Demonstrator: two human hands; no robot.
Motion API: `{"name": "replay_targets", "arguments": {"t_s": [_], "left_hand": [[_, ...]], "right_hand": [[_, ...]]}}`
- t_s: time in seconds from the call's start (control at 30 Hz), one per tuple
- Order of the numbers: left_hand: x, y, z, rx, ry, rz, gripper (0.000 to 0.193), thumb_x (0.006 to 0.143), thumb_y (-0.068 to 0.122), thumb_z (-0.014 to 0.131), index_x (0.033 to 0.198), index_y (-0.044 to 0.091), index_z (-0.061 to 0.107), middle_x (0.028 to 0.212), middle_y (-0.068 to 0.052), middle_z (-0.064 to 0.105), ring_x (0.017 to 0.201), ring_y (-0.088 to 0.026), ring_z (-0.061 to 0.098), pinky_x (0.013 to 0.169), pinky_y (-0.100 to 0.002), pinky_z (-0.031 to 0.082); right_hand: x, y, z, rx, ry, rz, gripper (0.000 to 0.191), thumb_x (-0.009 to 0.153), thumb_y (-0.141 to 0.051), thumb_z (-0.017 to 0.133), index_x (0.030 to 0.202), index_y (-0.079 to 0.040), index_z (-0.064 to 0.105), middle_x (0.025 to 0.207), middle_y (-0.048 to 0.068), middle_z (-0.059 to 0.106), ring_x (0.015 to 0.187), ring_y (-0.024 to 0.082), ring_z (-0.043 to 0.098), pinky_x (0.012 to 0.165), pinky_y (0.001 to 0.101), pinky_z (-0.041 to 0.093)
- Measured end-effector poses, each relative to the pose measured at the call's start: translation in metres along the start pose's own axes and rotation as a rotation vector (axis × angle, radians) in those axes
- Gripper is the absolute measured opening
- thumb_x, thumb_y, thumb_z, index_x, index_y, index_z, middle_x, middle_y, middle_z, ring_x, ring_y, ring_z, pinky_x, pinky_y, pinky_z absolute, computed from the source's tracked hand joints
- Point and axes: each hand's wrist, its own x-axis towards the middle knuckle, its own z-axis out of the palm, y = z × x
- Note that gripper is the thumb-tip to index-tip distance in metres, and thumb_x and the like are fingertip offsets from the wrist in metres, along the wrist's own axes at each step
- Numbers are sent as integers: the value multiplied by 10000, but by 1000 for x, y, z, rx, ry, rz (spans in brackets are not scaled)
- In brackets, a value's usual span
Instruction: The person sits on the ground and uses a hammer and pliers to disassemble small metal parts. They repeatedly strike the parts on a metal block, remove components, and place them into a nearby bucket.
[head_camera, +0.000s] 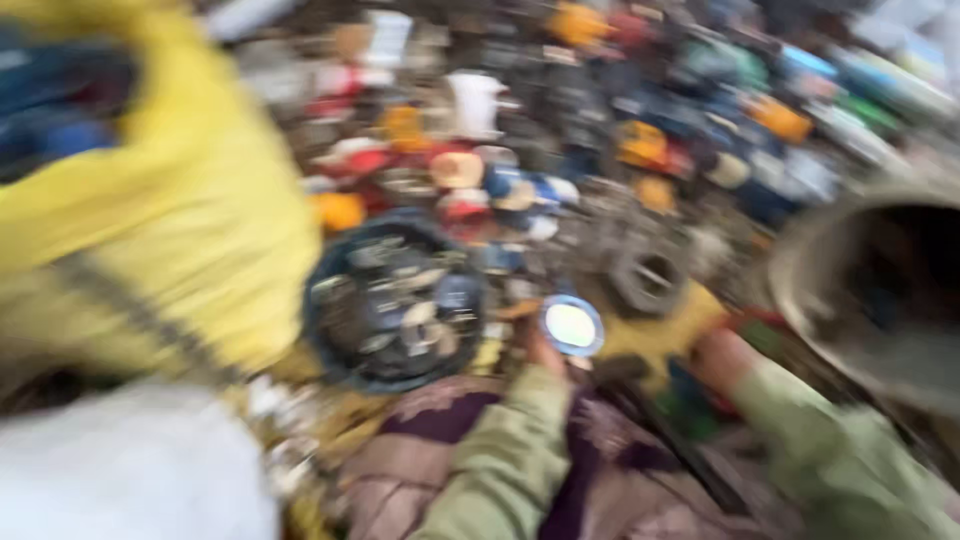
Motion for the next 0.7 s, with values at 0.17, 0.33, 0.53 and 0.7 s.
{"name": "replay_targets", "arguments": {"t_s": [0.17,0.33,0.53,0.7], "left_hand": [[-10,21,21,21,39,-2,527,998,555,474,1159,99,686,1033,-121,743,870,-319,725,615,-493,614],[-17,27,25,35,44,-6,510,992,544,490,1148,103,692,1025,-114,747,864,-308,728,617,-488,615],[-11,21,18,42,44,-16,490,985,532,508,1136,107,699,1016,-105,753,856,-295,732,619,-482,616],[-1,11,9,42,29,-42,473,979,522,524,1125,110,705,1008,-98,757,850,-285,735,621,-477,617]], "right_hand": [[28,13,-201,102,481,-465,337,820,-374,660,1063,-174,779,966,142,757,781,328,724,610,456,576],[-1,-12,-398,2057,426,-427,378,1042,-321,543,1240,-24,667,1039,73,765,911,188,755,680,338,605],[-48,-64,-393,1517,571,-249,387,985,-298,677,1210,17,674,1019,160,730,888,270,699,731,365,594],[-100,-18,-341,1550,1120,-124,380,943,-239,712,1252,-23,660,1026,137,734,889,232,708,751,341,589]]}}
